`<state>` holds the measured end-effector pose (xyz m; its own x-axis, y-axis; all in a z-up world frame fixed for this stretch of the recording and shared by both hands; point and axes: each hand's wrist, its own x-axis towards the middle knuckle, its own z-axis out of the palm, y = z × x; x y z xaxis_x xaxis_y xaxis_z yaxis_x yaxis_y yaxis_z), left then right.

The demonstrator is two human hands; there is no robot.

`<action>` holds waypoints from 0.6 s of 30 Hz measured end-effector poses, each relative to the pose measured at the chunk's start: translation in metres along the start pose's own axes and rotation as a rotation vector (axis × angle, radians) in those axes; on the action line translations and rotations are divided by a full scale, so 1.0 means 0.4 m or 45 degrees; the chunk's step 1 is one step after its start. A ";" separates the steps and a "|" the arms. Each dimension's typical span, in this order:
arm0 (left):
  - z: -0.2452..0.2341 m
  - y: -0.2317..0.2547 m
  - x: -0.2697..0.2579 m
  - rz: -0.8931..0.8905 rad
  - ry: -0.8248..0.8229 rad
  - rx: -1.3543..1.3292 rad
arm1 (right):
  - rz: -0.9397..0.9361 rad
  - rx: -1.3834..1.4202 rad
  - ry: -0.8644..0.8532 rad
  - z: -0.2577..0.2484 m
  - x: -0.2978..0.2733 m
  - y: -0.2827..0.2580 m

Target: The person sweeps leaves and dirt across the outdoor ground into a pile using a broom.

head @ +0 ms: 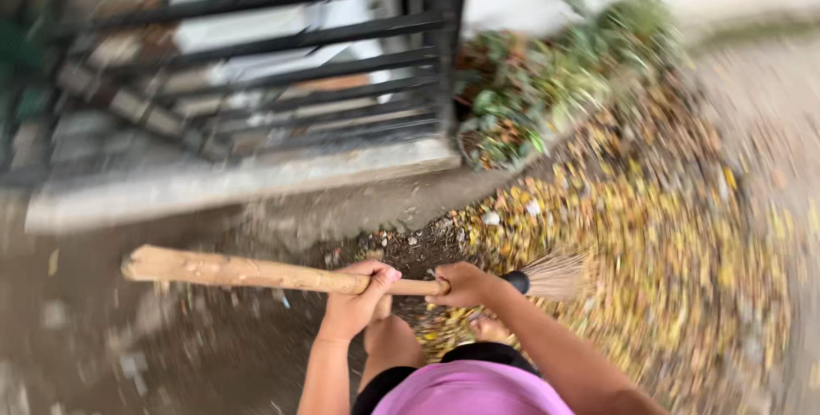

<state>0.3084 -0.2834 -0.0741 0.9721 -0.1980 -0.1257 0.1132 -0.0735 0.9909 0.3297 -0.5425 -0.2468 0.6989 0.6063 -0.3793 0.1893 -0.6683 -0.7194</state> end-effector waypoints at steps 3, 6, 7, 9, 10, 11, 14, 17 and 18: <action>-0.078 0.024 0.091 0.020 -0.286 0.194 | 0.215 0.054 0.144 0.023 -0.023 -0.074; -0.106 0.058 0.169 0.013 -0.539 0.119 | 0.424 0.098 0.314 0.021 -0.059 -0.154; -0.105 0.065 0.190 0.013 -0.624 0.125 | 0.474 0.096 0.337 0.028 -0.073 -0.185; -0.090 0.078 0.222 0.077 -0.835 -0.022 | 0.580 0.197 0.512 0.047 -0.110 -0.236; -0.075 0.085 0.231 0.060 -0.916 -0.012 | 0.631 0.256 0.637 0.064 -0.131 -0.261; -0.052 0.091 0.243 -0.020 -0.976 -0.044 | 0.685 0.296 0.687 0.079 -0.152 -0.285; 0.046 0.090 0.241 -0.137 -1.201 -0.196 | 0.909 0.564 0.839 0.150 -0.216 -0.344; 0.128 0.060 0.193 -0.349 -1.435 -0.383 | 1.059 0.723 1.004 0.261 -0.262 -0.389; 0.155 0.046 0.177 -0.519 -1.508 -0.444 | 1.101 0.763 1.076 0.303 -0.275 -0.400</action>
